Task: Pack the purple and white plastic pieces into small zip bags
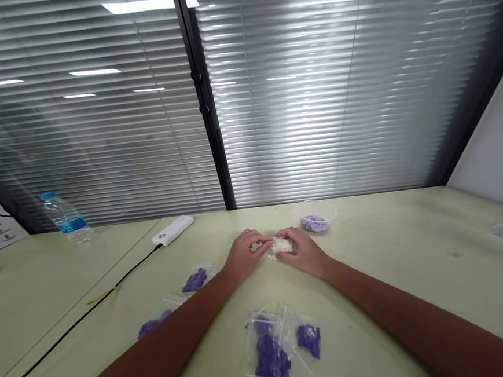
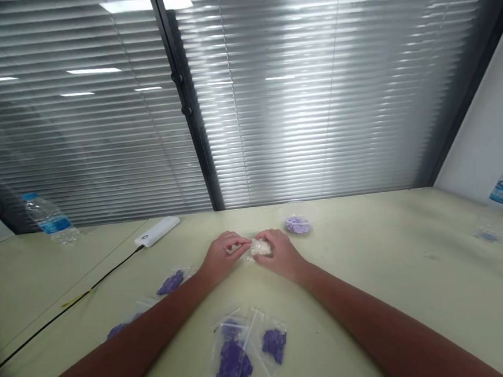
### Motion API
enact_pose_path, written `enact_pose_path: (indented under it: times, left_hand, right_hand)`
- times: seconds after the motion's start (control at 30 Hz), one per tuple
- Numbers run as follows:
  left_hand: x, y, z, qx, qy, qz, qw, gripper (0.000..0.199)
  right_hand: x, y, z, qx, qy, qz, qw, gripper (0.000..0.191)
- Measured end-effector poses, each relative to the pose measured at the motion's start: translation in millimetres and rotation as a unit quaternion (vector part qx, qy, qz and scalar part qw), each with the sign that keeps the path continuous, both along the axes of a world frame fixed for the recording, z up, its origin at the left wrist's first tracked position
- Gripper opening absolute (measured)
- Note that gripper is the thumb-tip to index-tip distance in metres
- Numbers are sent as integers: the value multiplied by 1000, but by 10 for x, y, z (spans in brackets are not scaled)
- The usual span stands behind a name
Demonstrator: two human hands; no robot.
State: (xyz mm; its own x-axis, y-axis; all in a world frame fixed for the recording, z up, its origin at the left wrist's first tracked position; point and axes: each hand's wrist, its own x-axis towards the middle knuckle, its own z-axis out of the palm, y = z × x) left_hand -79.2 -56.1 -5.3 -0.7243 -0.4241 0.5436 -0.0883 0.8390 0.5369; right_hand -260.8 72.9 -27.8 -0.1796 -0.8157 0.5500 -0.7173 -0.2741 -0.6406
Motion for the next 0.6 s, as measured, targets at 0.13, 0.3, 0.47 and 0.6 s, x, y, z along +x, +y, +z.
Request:
enact_pose_path:
  times: [0.13, 0.3, 0.47, 0.6]
  left_hand:
    - [7, 16, 4, -4, 0, -7, 1000, 17]
    - [32, 87, 50, -54, -6, -29, 998, 23]
    - [9, 64, 15, -52, -36, 2, 998, 14]
    - [-29, -18, -38, -23, -50, 4, 998, 19]
  right_hand:
    - [-7, -22, -18, -14, 31, -4, 999, 37]
    - [20, 3, -15, -31, 87, -17, 996, 42]
    - [67, 38, 16, -23, 135, -2, 991, 48]
    - [78, 49, 35, -19, 140, 11, 990, 52]
